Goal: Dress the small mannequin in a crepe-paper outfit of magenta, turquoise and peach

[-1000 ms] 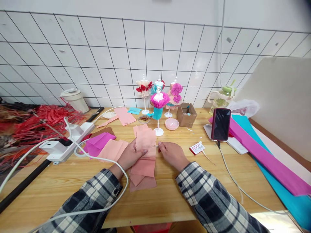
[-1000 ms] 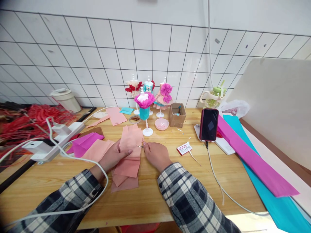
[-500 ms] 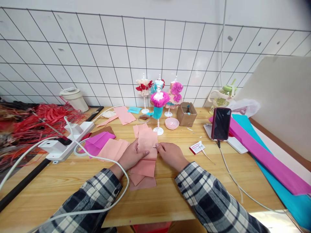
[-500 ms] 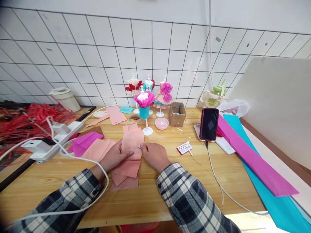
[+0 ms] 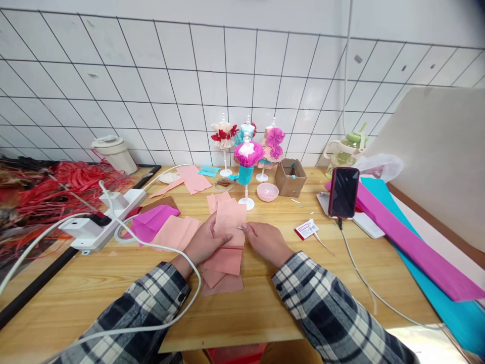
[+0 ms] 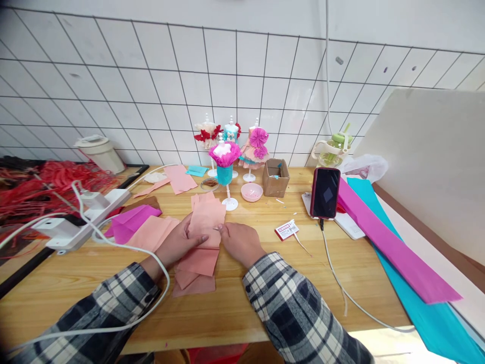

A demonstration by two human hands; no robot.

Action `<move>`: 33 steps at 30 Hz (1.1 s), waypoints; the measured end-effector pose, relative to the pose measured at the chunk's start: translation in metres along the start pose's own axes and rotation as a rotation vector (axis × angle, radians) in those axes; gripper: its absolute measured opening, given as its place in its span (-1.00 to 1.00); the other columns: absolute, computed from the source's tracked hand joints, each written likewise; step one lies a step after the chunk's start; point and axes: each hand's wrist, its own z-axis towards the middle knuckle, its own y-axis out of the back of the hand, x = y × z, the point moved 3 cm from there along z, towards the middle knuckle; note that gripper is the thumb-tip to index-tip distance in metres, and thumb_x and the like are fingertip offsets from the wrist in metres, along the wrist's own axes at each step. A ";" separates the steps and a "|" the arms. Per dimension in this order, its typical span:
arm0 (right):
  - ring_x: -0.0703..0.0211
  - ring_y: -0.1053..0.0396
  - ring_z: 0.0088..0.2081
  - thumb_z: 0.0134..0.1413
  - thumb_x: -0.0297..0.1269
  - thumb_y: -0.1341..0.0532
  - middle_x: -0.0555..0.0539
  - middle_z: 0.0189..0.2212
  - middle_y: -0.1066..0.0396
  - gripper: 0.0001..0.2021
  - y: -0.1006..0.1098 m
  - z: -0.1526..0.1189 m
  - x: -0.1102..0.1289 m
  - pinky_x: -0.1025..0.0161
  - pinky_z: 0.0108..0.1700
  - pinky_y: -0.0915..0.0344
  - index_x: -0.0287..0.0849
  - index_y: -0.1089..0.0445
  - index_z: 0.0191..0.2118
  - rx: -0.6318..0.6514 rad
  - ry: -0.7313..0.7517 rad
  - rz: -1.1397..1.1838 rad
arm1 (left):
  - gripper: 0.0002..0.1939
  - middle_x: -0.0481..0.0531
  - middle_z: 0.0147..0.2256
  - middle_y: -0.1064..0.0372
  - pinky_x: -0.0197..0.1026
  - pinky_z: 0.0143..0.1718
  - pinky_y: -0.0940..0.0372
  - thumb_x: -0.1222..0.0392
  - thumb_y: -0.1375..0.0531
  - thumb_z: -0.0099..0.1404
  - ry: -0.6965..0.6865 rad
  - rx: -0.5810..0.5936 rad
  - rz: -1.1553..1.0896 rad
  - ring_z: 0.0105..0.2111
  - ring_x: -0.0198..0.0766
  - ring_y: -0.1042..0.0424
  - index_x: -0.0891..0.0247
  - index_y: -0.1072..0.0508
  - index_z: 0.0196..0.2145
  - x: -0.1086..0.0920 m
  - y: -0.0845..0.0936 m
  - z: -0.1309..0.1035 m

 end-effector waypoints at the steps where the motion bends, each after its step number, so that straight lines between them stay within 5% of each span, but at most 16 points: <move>1: 0.11 -0.37 -0.09 0.32 -0.04 0.28 -0.09 -0.12 -0.47 -0.47 -0.001 0.000 0.000 0.25 -0.18 -0.16 -0.07 -0.40 -0.10 0.004 -0.003 0.004 | -0.22 0.21 0.10 -0.30 0.05 0.12 -0.16 0.14 -0.31 0.02 -0.008 -0.013 0.010 0.09 0.01 -0.28 0.28 -0.17 0.18 0.000 0.000 0.000; 8: 0.08 -0.37 -0.07 0.32 -0.06 0.31 -0.15 -0.11 -0.47 -0.43 -0.002 0.001 -0.004 0.22 -0.15 -0.19 -0.13 -0.42 -0.13 0.013 -0.027 -0.007 | -0.08 0.22 0.27 0.01 -0.05 0.25 0.07 0.16 -0.31 0.01 -0.004 -0.084 0.107 0.25 -0.04 -0.01 0.31 0.00 0.27 0.002 0.005 0.003; 16: 0.09 -0.37 -0.05 0.33 -0.10 0.28 -0.12 -0.11 -0.46 -0.48 -0.005 0.001 -0.005 0.21 -0.11 -0.20 -0.08 -0.39 -0.05 -0.024 0.025 -0.003 | -0.03 0.19 0.30 0.12 -0.01 0.27 0.15 0.19 -0.32 0.02 -0.009 -0.056 0.119 0.28 -0.02 0.10 0.25 0.08 0.30 0.014 0.006 0.002; 23: 0.10 -0.41 -0.13 0.33 -0.08 0.29 -0.15 -0.17 -0.48 -0.47 -0.009 0.002 0.000 0.21 -0.15 -0.20 -0.14 -0.39 -0.19 -0.014 0.040 -0.043 | -0.01 0.20 0.31 0.15 -0.02 0.28 0.18 0.18 -0.29 0.04 -0.002 -0.015 0.218 0.29 -0.05 0.12 0.26 0.15 0.31 0.007 0.001 0.000; 33: 0.10 -0.42 -0.16 0.33 -0.13 0.31 -0.13 -0.19 -0.48 -0.49 -0.007 0.000 0.004 0.23 -0.18 -0.23 -0.13 -0.36 -0.18 -0.038 0.041 -0.052 | -0.17 0.14 0.32 0.20 -0.05 0.28 0.20 0.06 -0.17 0.21 -0.042 -0.048 0.248 0.30 -0.09 0.18 0.27 0.14 0.31 0.001 -0.004 -0.001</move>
